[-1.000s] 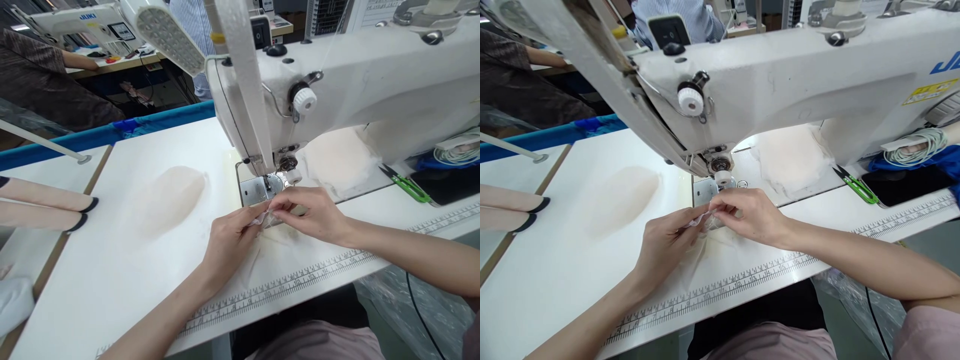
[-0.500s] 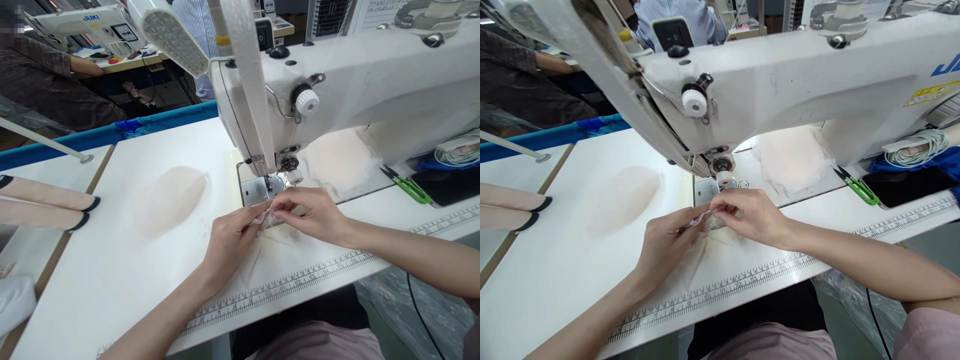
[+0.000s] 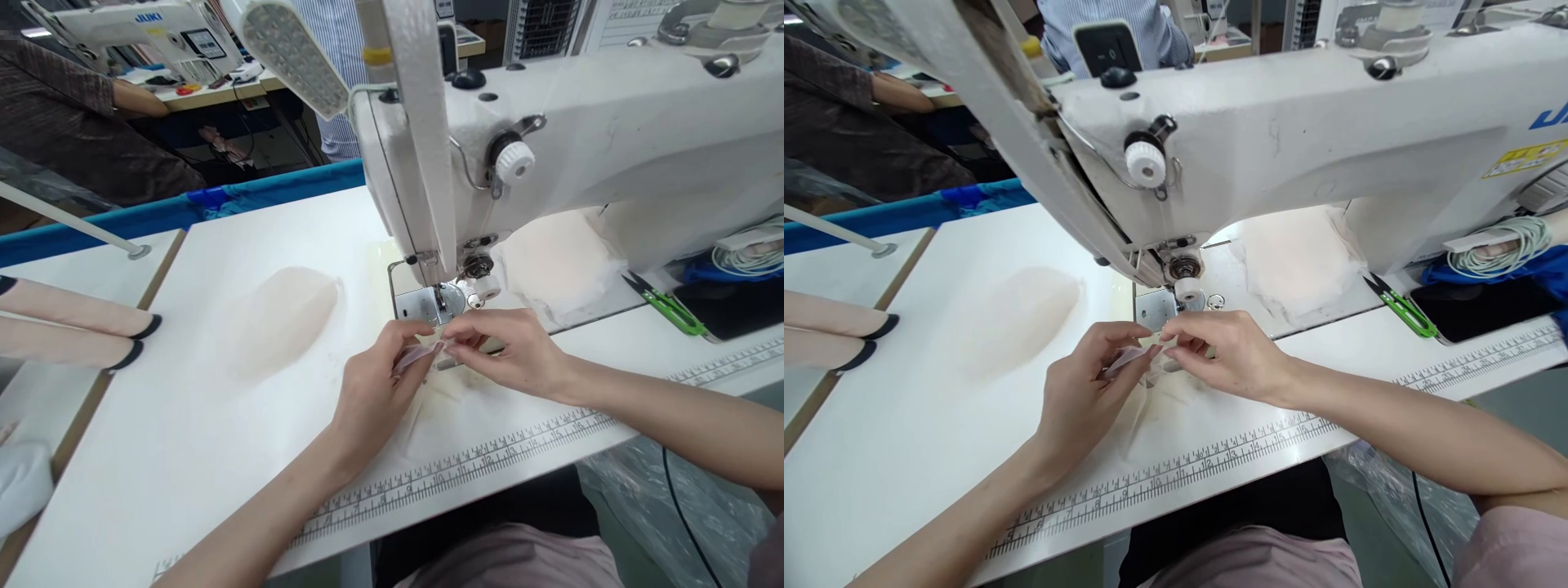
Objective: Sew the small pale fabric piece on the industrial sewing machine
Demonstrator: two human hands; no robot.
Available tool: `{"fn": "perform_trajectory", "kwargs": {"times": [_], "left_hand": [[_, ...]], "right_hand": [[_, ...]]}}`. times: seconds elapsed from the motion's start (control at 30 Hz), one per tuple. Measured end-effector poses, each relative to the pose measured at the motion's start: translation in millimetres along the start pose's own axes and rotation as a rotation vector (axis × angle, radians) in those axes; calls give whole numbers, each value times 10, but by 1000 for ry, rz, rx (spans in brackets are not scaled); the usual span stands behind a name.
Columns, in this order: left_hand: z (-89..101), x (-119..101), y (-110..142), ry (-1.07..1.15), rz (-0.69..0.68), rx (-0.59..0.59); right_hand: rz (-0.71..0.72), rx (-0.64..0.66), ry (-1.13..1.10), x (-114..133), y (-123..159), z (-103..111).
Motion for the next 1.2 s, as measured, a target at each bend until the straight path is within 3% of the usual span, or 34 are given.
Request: {"fn": "perform_trajectory", "kwargs": {"times": [0.2, 0.3, 0.4, 0.53, 0.8, 1.2], "left_hand": [[26, -159, 30, -75, -133, -26], [3, -165, 40, -72, -124, -8], [-19, -161, 45, -27, -114, 13], [-22, -200, 54, 11, -148, 20], [16, -280, 69, 15, -235, -1], [-5, -278, 60, 2, -239, 10]], "right_hand": [[142, -107, 173, 164, 65, 104], [314, -161, 444, 353, 167, 103], [534, -115, 735, 567, 278, -44], [791, -140, 953, 818, 420, -163], [807, -184, 937, 872, 405, -121], [802, -186, 968, 844, 415, -124]]}}
Point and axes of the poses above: each hand's wrist, its own y-axis away from the middle knuckle, its own z-axis out of the back of the hand, x = y × z, the point moved 10 cm from there along -y, towards the middle knuckle, and after that the axes turned 11 degrees about x, right-handed, at the moved point
